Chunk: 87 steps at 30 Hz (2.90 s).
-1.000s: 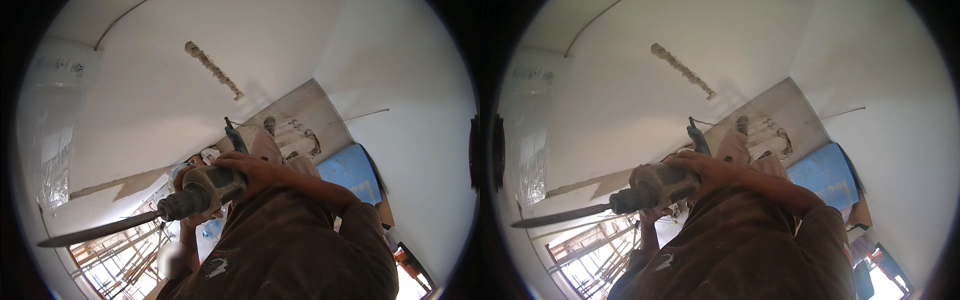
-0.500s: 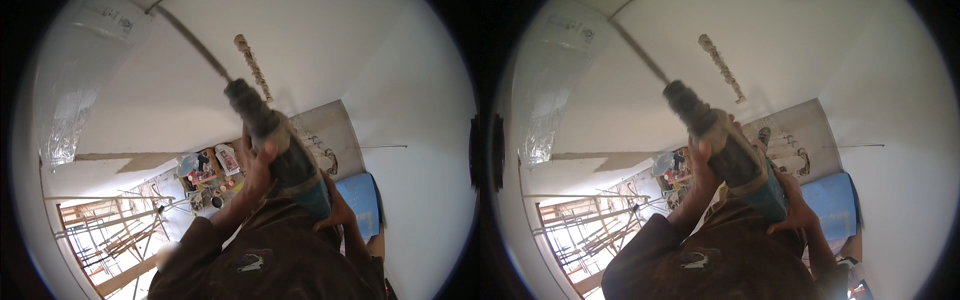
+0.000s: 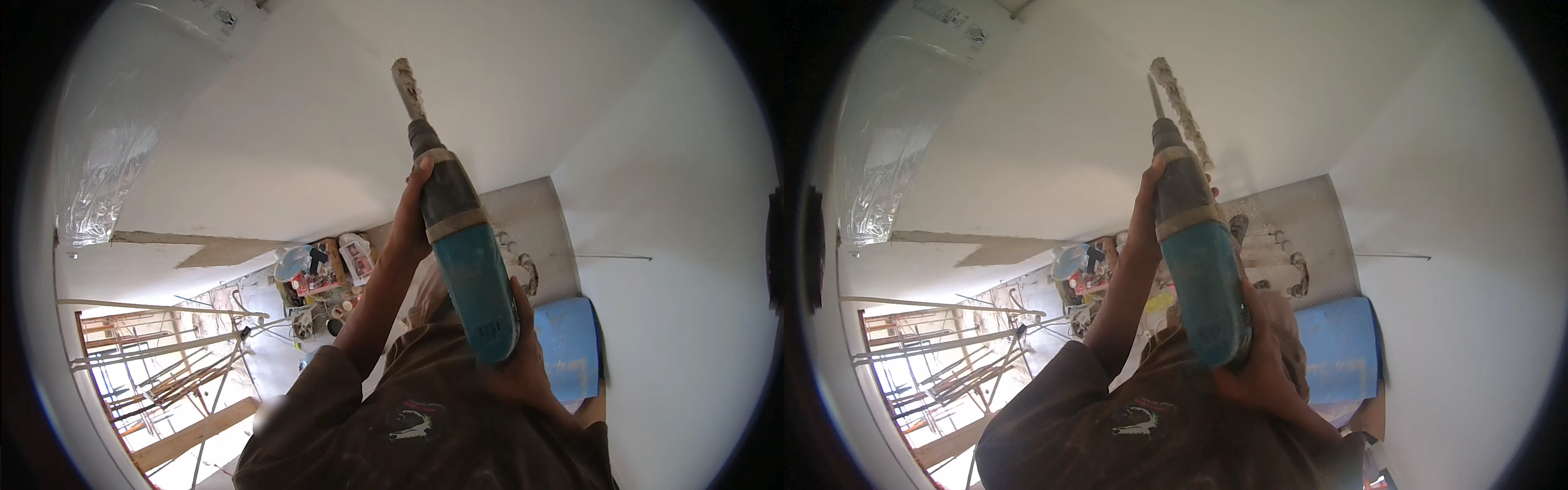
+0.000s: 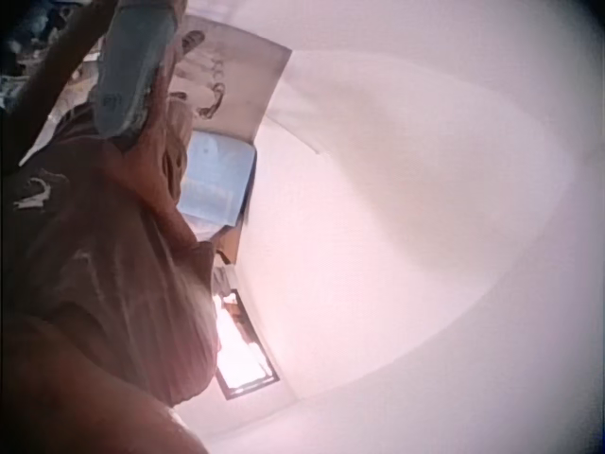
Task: The person uses a demolition hammer to carve a vertical channel into a white plastered wall while standing on a ladder.
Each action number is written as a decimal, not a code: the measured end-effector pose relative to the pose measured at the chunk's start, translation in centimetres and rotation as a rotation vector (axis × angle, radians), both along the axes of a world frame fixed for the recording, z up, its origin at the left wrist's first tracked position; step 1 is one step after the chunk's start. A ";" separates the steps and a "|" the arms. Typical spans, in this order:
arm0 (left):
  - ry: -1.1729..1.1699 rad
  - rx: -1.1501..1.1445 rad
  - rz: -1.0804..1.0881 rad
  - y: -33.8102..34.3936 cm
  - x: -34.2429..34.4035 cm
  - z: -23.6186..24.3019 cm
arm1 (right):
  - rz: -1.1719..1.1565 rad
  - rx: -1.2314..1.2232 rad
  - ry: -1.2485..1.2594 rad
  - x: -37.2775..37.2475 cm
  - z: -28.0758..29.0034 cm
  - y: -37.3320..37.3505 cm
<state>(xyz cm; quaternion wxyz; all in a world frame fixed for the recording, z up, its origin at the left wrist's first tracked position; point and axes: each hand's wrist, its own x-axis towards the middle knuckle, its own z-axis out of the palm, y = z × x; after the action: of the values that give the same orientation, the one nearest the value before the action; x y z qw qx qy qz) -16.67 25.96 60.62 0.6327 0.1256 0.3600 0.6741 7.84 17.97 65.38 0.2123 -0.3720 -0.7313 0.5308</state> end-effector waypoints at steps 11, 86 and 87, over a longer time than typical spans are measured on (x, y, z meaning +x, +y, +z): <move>0.089 -0.030 0.025 2.6 -2.8 -1.3 | -0.137 -0.097 0.229 -4.0 -4.1 1.6; 0.060 -0.159 -0.024 5.1 -2.0 -0.6 | -0.173 -0.052 0.095 -1.2 -3.1 4.1; 0.063 -0.144 -0.052 4.7 -2.0 -0.3 | -0.167 -0.089 0.123 -0.9 -2.9 3.9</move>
<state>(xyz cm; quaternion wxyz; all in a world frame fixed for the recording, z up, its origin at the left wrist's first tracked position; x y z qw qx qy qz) -18.64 30.67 60.33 0.6459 0.1100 0.4239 0.6254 6.95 21.91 62.51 0.2834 -0.4073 -0.6591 0.5652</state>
